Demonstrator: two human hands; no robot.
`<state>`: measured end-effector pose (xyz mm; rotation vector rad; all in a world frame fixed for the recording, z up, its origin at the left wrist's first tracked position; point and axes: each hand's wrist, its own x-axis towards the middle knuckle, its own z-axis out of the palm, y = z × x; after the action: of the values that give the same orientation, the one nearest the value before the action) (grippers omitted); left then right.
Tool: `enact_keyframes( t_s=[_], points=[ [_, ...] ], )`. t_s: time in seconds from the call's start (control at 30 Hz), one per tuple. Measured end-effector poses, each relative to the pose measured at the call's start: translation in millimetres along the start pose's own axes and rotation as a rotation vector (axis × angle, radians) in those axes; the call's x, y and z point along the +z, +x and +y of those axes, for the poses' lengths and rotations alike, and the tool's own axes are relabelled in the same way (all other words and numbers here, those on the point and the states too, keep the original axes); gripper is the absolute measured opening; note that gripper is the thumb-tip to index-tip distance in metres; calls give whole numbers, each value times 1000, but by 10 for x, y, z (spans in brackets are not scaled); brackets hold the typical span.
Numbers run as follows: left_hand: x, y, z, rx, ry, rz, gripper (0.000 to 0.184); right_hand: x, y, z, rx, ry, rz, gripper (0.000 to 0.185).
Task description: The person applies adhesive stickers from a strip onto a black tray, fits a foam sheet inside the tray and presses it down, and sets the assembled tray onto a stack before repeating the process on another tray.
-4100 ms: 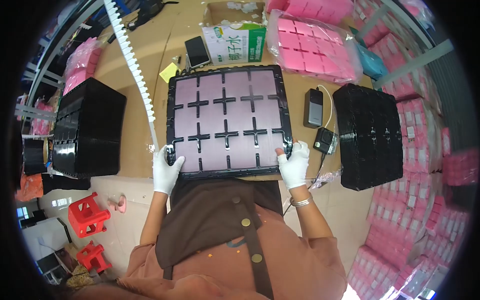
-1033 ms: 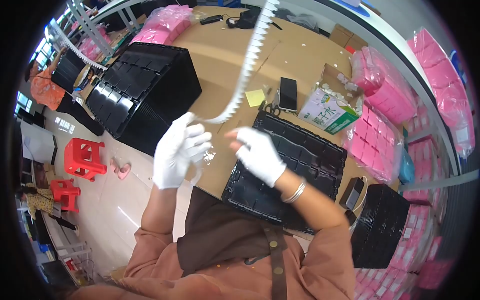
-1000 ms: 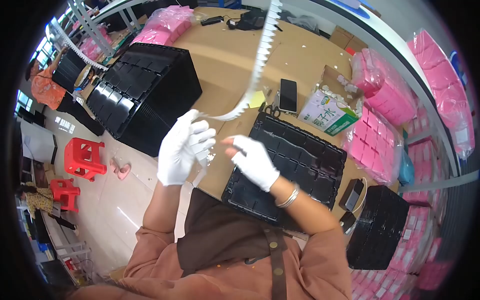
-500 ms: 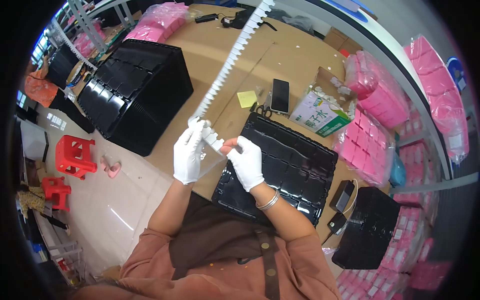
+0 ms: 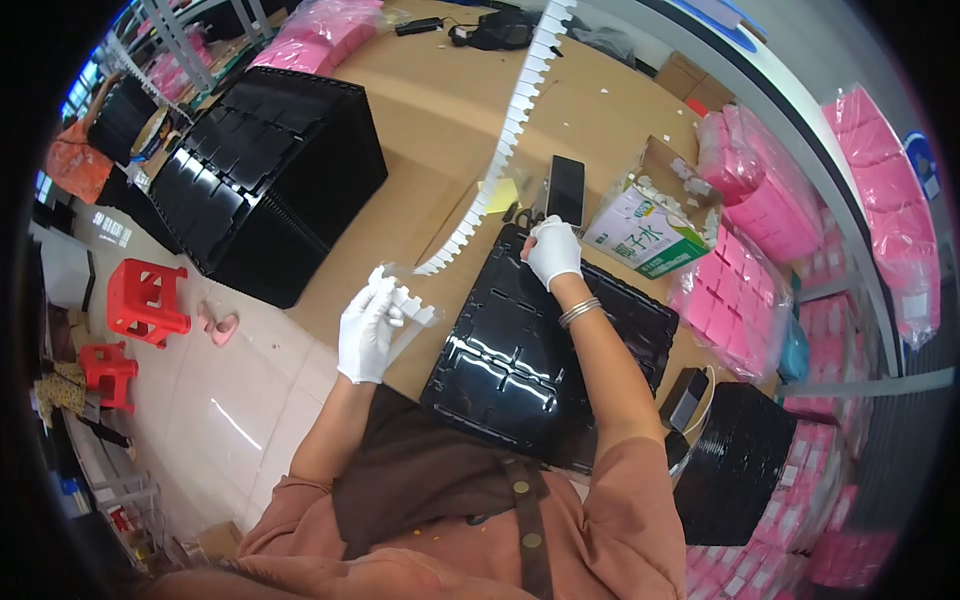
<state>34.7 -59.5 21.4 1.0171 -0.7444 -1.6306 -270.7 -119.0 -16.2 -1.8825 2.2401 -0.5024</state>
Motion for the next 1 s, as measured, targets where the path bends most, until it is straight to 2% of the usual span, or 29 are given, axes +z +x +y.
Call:
enact_keyframes(
  t_s=[0.07,0.1,0.17,0.2,0.23,0.3,0.37,0.43,0.53,0.63,0.7,0.77,0.8,0.83,0.9,0.93,0.97,1.0],
  points=[
    [-27,-15,-64,2,92,24,26,-39,14,-82,59,-38,-33,29],
    [-21,-48,-84,-13,121,19,26,13,32,-38,75,-103,10,44],
    [24,-77,-113,-36,175,-7,27,-209,-18,-199,175,-84,-16,48],
    [43,-90,-139,-46,166,-14,27,-199,-142,-232,79,6,68,48],
    [84,-80,-129,-56,165,-4,27,-185,-255,-310,52,234,22,47],
    [142,-116,-126,-96,160,20,27,-315,-652,-673,-17,822,-267,24],
    [152,-143,-156,-96,116,1,28,-289,-1018,-950,73,1091,-437,12],
    [167,-150,-158,-98,85,-23,28,-216,-1201,-1031,111,997,-384,5],
    [170,-182,-153,-123,72,-48,30,-183,-1367,-1115,212,1100,-248,3],
    [178,-158,-190,-193,41,-84,29,-125,-1478,-1130,148,958,-117,4],
    [145,-118,-296,-261,-97,-106,26,-137,-1533,-1136,12,886,31,8],
    [146,-121,-264,-235,-197,-40,26,-312,-1560,-1178,-113,826,146,11],
    [134,-118,-188,-203,-202,6,27,-351,-1539,-1097,-255,654,189,14],
    [97,-105,-142,-169,-206,50,29,-355,-1546,-1045,-294,537,139,15],
    [-57,-74,-167,-123,-156,36,32,-214,-1677,-1015,-194,605,-147,17],
    [-86,-85,-167,-113,-120,41,32,-122,-1731,-1010,-39,555,-318,16],
    [-102,-106,-171,-102,-84,48,32,-44,-1820,-1021,-256,330,-229,14],
    [-93,-147,-174,-89,-91,43,28,20,-1887,-1066,-295,226,-198,14]
  ],
)
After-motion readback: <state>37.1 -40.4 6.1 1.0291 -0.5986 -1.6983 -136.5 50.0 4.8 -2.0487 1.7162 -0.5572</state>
